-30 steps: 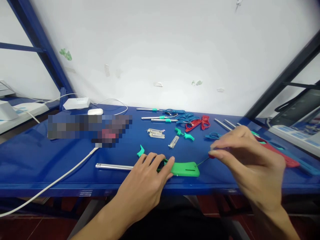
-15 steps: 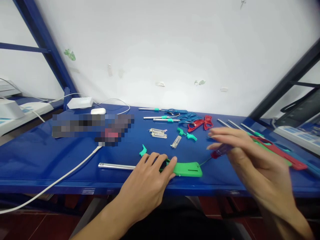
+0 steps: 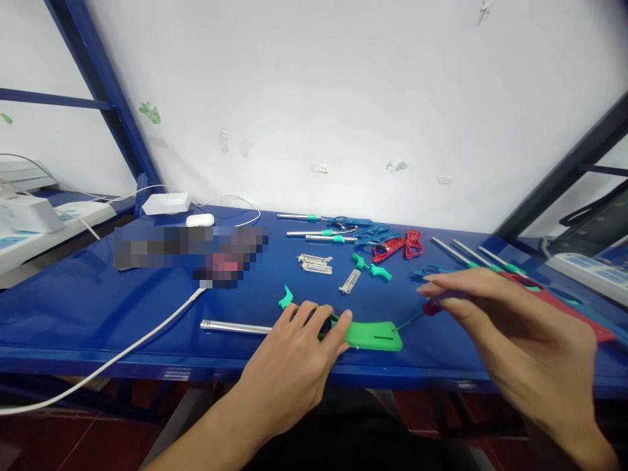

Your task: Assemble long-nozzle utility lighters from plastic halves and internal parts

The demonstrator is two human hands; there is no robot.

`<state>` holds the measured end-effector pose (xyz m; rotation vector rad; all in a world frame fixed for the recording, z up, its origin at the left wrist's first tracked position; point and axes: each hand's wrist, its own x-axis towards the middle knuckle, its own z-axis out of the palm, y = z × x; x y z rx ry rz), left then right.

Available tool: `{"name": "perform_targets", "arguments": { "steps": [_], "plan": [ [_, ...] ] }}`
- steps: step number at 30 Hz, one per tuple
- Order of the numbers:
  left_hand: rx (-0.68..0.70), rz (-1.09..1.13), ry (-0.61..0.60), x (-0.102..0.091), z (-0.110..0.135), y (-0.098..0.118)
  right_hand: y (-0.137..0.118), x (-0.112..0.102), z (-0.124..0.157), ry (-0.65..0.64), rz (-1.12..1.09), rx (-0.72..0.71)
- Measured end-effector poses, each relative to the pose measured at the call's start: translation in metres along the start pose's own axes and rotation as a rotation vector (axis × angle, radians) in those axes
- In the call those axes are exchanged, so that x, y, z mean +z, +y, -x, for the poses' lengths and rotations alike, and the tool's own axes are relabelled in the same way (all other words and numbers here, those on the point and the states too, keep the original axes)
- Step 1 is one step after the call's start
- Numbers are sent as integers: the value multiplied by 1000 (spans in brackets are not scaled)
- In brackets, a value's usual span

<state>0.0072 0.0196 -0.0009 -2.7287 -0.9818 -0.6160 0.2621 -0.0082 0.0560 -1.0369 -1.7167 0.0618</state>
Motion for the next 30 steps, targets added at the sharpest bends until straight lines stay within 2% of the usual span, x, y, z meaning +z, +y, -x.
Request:
{"name": "perform_targets", "arguments": {
  "steps": [3,5,7,11,13,17,19,21,23,24,26,28,30],
  "plan": [
    [2,-1,6,1,0,0,5,-6,-4,179,100,18],
    [6,-2,0,0,1,0,11,-12,-4,330,135,86],
    [10,-5,-6,0,1,0,22,-20,-2,398,146,177],
    [13,-25,1,1,0,0,57,-30,13,208,104,356],
    [17,-40,14,3,0,0,75,-30,21,66,108,408],
    [6,-58,56,6,1,0,95,-27,26,-229,247,346],
    [5,-41,94,6,2,0,95,-26,25,-304,279,308],
    [6,-7,140,5,4,1,85,-24,25,-291,295,248],
    [10,16,169,2,5,2,66,-20,25,-263,282,152],
    [14,15,178,-1,6,3,54,-17,26,-291,245,99],
    [31,0,195,-7,7,5,28,-8,26,-480,195,-18],
    [65,-11,245,-16,8,8,5,5,27,-659,237,-116],
    [111,-16,327,-27,9,9,-9,17,27,-718,257,-181]
  ]
}}
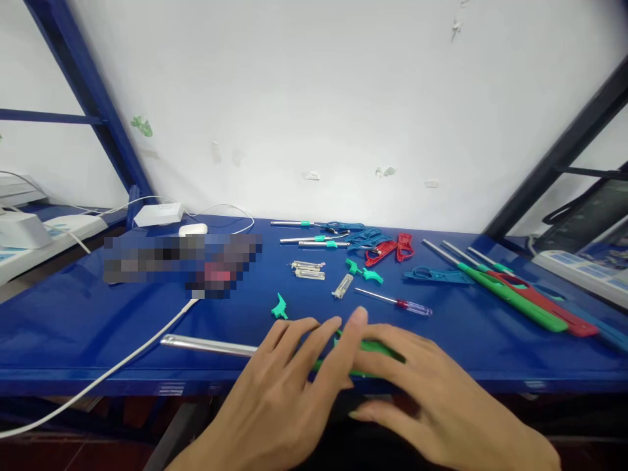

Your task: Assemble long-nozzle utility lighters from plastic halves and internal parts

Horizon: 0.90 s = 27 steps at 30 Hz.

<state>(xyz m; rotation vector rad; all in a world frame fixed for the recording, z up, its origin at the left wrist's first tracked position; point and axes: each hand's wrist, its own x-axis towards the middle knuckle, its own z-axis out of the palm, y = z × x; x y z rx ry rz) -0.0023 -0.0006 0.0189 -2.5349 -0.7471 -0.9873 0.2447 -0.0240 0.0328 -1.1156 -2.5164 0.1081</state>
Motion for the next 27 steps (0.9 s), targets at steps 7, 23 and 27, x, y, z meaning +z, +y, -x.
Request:
{"name": "perform_targets", "arguments": {
  "steps": [7,23,27],
  "plan": [
    [-17,-95,194,-20,3,4,5,20,-8,64,-107,194],
    [-911,1246,-166,66,-97,44,41,40,-20,438,-844,468],
    [-1003,1312,-101,78,-100,50,47,44,-18,439,-840,444]
  ]
}}
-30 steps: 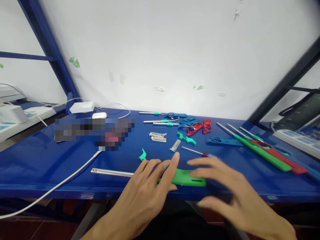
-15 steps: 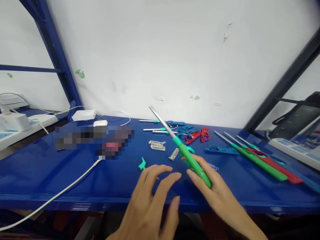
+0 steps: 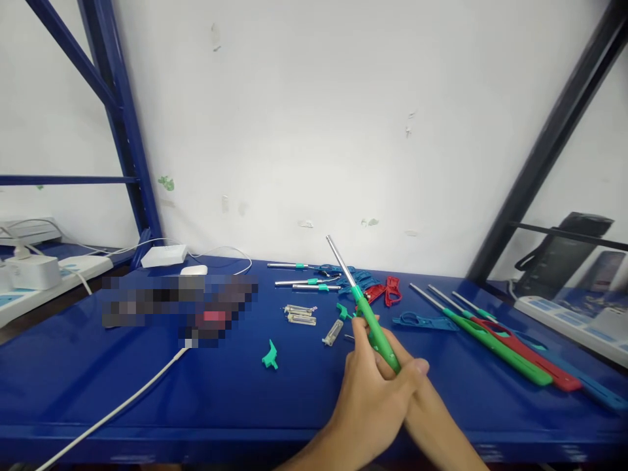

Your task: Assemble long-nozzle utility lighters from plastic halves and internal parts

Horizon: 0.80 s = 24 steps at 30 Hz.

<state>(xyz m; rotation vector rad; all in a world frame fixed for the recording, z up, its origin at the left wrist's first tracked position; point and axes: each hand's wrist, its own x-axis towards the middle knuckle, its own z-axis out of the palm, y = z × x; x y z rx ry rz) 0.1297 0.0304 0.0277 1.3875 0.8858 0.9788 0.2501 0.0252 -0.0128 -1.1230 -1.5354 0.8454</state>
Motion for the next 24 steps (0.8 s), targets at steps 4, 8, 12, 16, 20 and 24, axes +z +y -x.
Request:
{"name": "perform_targets", "arguments": {
  "steps": [4,8,12,16,20,24],
  "plan": [
    [17,55,23,0,0,-3,2,-2,1,-19,-14,19],
    [22,25,9,-2,4,-2,-3,-2,3,31,-48,77],
    [38,26,24,-4,12,-4,-18,1,1,-17,-33,129],
    [23,34,22,-4,15,-11,-28,2,-1,-24,-20,104],
    [123,176,111,-5,10,-21,-27,1,3,-1,-129,242],
    [161,334,187,-16,0,-18,-33,-2,7,-48,-345,352]
  ]
}}
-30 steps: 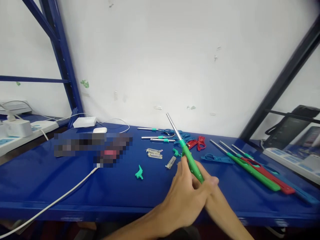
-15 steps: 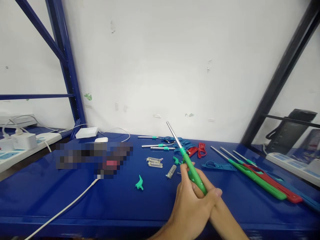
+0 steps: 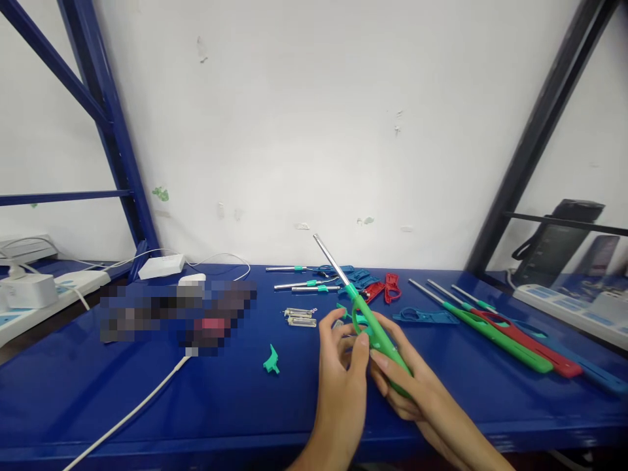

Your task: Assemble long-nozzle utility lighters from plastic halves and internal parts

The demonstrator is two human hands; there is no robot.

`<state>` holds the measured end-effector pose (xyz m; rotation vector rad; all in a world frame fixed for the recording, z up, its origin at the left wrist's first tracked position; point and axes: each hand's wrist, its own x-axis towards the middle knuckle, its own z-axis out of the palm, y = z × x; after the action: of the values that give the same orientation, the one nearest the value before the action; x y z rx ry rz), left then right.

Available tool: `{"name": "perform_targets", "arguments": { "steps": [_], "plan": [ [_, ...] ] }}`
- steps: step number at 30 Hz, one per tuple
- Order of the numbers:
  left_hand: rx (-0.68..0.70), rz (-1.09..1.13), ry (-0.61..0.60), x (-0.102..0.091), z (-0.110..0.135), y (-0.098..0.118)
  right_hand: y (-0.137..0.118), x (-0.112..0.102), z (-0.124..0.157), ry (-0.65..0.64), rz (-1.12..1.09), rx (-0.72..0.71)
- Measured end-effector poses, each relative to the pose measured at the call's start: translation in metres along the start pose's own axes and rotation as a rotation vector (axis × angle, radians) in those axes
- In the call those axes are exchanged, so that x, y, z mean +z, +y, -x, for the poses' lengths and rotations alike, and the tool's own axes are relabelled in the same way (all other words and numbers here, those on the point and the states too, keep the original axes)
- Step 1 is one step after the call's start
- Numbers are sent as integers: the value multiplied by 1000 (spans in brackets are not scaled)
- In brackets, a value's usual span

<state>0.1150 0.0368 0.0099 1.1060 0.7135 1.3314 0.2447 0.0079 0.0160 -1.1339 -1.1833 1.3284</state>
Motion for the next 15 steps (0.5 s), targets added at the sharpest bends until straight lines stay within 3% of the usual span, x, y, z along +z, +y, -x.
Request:
{"name": "perform_targets", "arguments": {
  "steps": [4,15],
  "plan": [
    [-1,19,-189,-8,-10,18,-7,-1,5,-104,-62,39],
    [57,-92,-135,-21,-18,31,-8,0,4,-214,47,68]
  ]
}}
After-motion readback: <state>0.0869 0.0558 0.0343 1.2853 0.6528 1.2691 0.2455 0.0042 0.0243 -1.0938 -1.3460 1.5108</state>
